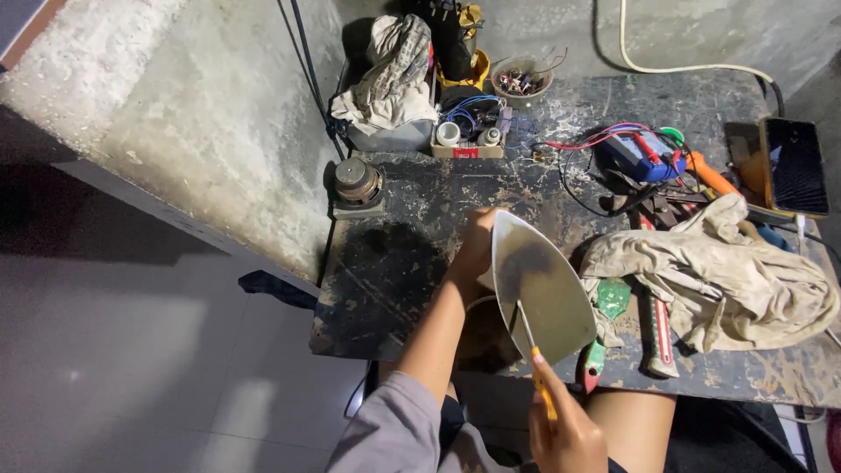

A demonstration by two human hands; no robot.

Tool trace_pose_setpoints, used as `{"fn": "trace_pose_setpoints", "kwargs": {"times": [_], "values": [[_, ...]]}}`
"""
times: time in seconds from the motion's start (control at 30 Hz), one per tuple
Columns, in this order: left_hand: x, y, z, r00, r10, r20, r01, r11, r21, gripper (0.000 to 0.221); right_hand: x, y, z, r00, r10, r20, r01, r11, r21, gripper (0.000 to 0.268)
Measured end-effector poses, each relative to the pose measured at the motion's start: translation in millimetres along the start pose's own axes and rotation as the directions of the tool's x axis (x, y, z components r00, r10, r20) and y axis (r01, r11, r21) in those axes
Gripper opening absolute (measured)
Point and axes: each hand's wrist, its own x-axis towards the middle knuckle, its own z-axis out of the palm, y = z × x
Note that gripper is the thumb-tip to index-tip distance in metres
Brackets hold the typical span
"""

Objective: The person is cleaning the soleplate of an electric iron by scraping off residue with a small tool and brushing away the debris.

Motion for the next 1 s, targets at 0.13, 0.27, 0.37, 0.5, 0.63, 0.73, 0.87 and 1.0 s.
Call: {"fn": "trace_pose_setpoints", "kwargs": {"times": [0.13,0.27,0.37,0.5,0.63,0.73,0.87,1.0], "values": [[-14,22,21,0.995,0.079,0.068,-0.083,0.996,0.045,0.040,31,-7,-8,0.996,-0.076,0.035,0.078,0.996,-0.053,0.054],[3,8,8,0.999,0.033,0.024,-0.034,0.999,0.015,0.046,12,-3,-8,0.995,-0.079,-0.064,0.072,0.991,-0.112,0.051],[3,-4,4,0.999,0.039,0.008,-0.039,0.999,-0.024,0.034,4,-17,-19,0.985,0.174,0.010,-0.173,0.981,-0.086,0.058],[-11,11,23,0.983,0.154,0.102,-0.164,0.982,0.096,0.040,23,2,-18,0.999,-0.050,0.020,0.053,0.988,-0.146,0.053],[-15,24,27,0.992,0.089,0.085,-0.096,0.992,0.084,0.040,16,0,-20,0.998,-0.058,-0.034,0.051,0.985,-0.163,0.047],[-15,23,24,0.991,0.096,0.094,-0.099,0.995,0.031,0.041,1,-25,-23,0.990,-0.042,-0.134,0.018,0.984,-0.176,0.038],[-18,22,32,0.977,0.125,0.174,-0.127,0.992,0.005,0.041,8,1,-24,1.000,-0.017,0.000,0.017,0.966,-0.257,0.055],[-15,28,37,0.977,0.170,0.128,-0.189,0.970,0.156,0.033,21,0,-28,0.997,-0.073,0.011,0.073,0.966,-0.247,0.053]]}}
